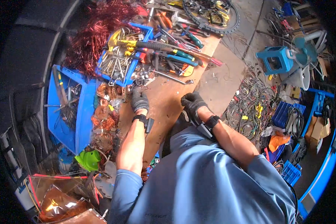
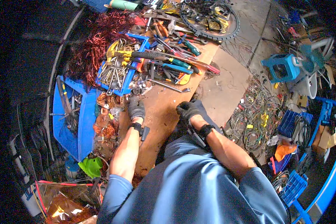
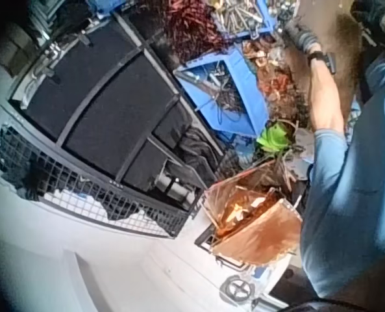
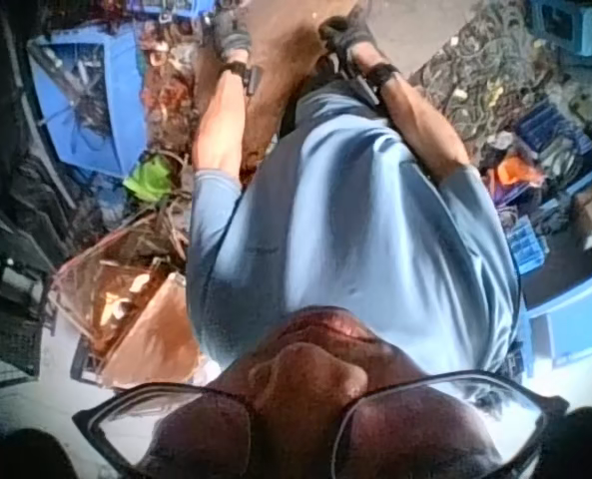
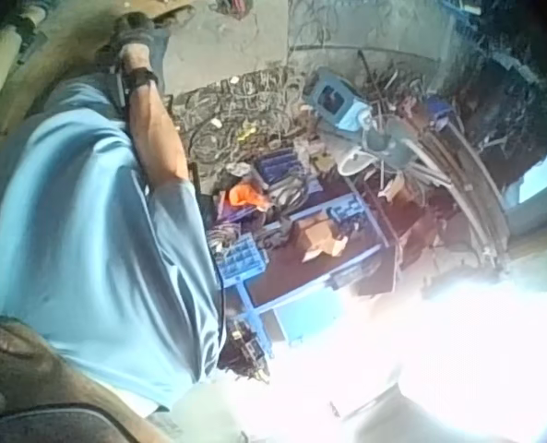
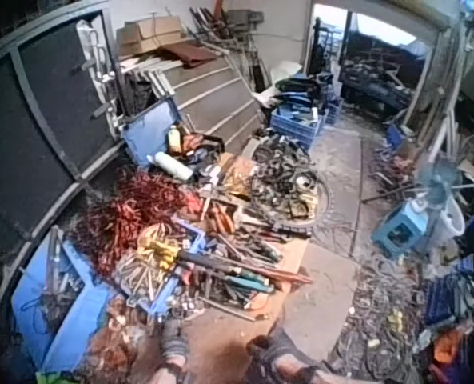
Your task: Disassembling and removing small components from a circular mechanical housing using a screwdriver and pliers.
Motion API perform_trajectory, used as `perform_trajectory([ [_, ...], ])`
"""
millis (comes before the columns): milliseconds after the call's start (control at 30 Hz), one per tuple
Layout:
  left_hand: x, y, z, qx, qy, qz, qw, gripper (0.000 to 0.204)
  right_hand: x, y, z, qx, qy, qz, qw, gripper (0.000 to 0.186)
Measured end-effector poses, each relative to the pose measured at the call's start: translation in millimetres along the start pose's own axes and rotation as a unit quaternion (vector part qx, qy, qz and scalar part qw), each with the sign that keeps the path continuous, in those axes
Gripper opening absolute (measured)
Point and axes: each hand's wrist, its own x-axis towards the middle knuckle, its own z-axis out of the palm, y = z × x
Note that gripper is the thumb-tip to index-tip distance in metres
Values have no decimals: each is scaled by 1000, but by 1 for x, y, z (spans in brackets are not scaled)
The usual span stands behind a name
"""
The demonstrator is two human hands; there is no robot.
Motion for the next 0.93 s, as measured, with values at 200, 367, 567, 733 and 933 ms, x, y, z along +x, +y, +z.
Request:
perform_trajectory([
  [200,13,-26,11,33,-115,-75,990,12,6,8,-4,-49,15,-58,997,27],
  [367,4,-31,8,98,-110,61,987,13,-3,0,-5,-16,33,-35,999,29],
  [567,-45,-17,-7,-39,-93,-139,985,17,9,-27,-13,190,108,-20,976,43],
  [733,-94,-13,-16,-125,-112,-183,969,28,60,-53,-41,192,283,-168,924,43],
  [933,-129,-3,-25,-81,-104,-195,972,32,71,-73,-49,56,225,-147,962,41],
])
